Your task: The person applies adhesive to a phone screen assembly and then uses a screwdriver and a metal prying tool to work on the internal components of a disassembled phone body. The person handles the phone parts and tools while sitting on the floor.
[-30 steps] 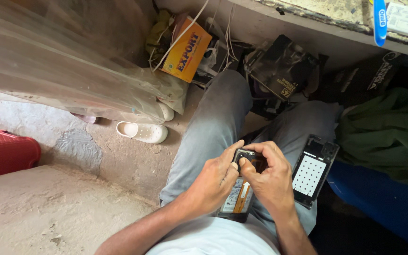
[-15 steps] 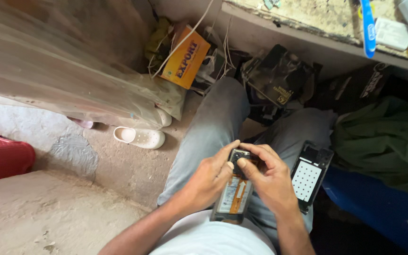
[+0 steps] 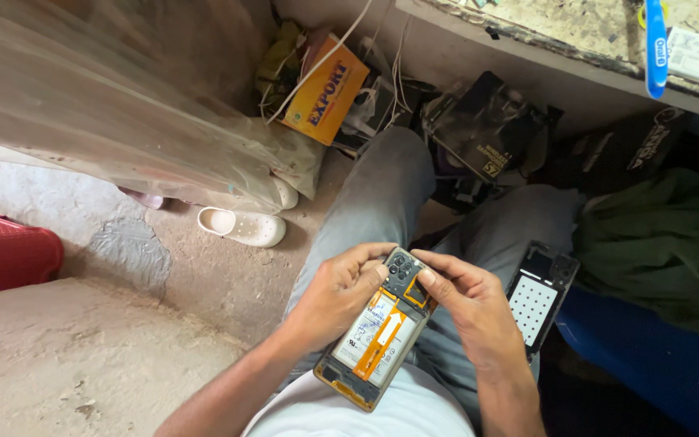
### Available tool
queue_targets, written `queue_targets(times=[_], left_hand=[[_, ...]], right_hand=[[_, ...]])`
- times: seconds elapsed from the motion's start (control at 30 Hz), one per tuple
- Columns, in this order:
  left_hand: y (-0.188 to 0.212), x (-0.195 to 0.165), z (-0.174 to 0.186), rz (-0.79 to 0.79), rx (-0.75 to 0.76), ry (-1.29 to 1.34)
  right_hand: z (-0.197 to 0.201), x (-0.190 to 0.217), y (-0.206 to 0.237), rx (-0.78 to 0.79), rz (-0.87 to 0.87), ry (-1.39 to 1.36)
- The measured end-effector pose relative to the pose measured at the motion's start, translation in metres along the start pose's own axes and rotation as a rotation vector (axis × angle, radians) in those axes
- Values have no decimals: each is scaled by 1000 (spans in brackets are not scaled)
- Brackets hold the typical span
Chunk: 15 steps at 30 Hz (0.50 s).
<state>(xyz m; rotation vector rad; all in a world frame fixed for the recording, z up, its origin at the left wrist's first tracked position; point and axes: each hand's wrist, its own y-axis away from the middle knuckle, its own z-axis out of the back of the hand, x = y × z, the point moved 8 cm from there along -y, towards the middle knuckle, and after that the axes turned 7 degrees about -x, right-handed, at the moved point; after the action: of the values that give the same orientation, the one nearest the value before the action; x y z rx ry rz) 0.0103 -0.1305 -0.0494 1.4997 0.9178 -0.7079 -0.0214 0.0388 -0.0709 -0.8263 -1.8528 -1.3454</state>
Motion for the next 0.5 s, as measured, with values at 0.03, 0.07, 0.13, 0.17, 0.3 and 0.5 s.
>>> queue_targets(times=[0.03,0.07,0.13,0.17,0.3,0.5], left_hand=[[1,-1,1,-8,-9,-14],[1,-2,2,-16,-19,-29],[2,-3,3,-11,-30,-28],[1,-2,3,-8,-35,-28],[-2,1,3,22,-31,39],[-5,2,5,21,-69,21]], right_hand=[[0,-1,0,3,-2,-6],[0,-1,0,6,-4,-12],[-2,0,-1,23,2,-8],[-2,0,-2,31,5,-6],[-4,-1,-3,40,9,-9],[-4,-2,-3,51,6,-30]])
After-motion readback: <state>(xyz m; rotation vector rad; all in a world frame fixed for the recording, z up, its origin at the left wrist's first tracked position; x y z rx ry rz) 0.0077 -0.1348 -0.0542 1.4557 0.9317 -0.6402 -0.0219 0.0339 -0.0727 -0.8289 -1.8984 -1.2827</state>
